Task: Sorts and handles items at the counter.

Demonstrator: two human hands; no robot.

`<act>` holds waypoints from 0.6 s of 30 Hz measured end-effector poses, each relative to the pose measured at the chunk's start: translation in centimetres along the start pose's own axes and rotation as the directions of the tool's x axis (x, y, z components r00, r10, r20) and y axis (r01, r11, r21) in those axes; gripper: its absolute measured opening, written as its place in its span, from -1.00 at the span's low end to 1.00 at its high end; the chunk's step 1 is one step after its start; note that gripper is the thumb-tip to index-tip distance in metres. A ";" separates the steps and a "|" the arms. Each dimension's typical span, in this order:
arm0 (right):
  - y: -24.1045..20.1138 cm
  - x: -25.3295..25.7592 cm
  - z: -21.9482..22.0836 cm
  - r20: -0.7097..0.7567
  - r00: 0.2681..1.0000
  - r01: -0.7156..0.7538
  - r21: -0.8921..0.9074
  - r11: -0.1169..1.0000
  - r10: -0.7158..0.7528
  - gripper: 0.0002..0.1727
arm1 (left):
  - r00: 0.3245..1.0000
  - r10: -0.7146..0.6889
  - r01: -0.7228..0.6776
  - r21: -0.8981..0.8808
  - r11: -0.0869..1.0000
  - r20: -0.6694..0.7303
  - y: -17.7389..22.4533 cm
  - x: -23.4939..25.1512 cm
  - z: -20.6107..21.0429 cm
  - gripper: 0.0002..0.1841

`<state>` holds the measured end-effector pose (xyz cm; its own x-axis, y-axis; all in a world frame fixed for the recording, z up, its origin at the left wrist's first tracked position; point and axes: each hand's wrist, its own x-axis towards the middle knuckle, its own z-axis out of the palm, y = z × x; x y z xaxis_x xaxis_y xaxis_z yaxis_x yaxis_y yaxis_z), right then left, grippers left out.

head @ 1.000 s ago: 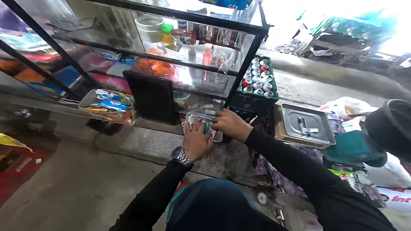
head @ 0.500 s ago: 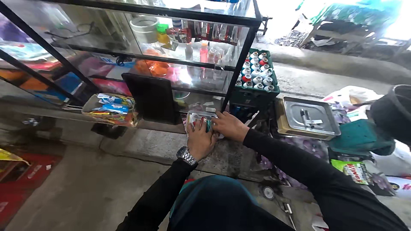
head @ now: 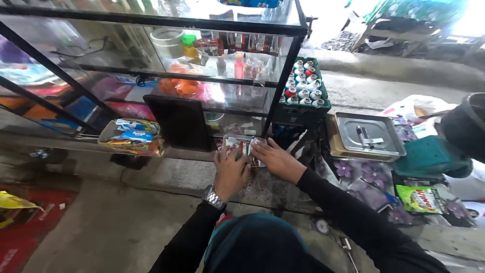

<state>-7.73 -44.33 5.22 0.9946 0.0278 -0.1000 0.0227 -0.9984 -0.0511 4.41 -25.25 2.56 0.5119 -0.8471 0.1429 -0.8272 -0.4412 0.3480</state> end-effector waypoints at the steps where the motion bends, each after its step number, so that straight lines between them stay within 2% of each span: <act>1: -0.1 -0.2 0.5 0.021 1.000 -0.017 0.025 1.000 0.016 -0.19 | 1.000 -0.011 0.011 -0.014 1.000 -0.008 -0.4 -0.3 0.1 -0.62; 6: -0.7 -1.1 1.4 -0.086 0.992 -0.079 0.091 0.993 0.087 -0.11 | 0.985 -0.072 0.044 -0.175 0.984 -0.158 -2.1 -1.5 0.4 -0.70; 9: -1.7 -2.0 2.4 -0.257 0.946 -0.151 0.195 0.969 0.199 -0.15 | 0.962 -0.099 0.052 -0.185 0.981 -0.256 -3.1 0.0 -1.3 -0.71; 11: -2.8 -2.7 3.0 -0.347 0.886 -0.205 0.306 0.930 0.309 -0.25 | 0.967 -0.102 0.079 -0.108 0.991 -0.234 -3.5 2.7 -3.4 -0.69; 14: -4.3 -4.5 3.9 -0.389 0.795 -0.256 0.482 0.838 0.466 -0.40 | 0.979 -0.120 0.128 0.040 0.991 -0.167 -3.9 7.0 -4.9 -0.67; 16: -5.0 -5.8 4.4 -0.397 0.746 -0.239 0.589 0.772 0.534 -0.45 | 0.979 -0.176 0.189 0.139 0.972 -0.100 -3.0 8.2 -5.7 -0.78; 18: -5.2 -7.0 4.4 -0.414 0.707 -0.210 0.652 0.728 0.574 -0.46 | 0.976 -0.209 0.218 0.190 0.957 -0.065 -2.5 8.8 -6.1 -0.76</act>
<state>-15.23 -39.10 1.80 0.7578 -0.5736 0.3111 -0.2580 -0.7013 -0.6645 12.39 -29.79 8.62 0.6877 -0.7148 0.1271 -0.7243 -0.6634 0.1879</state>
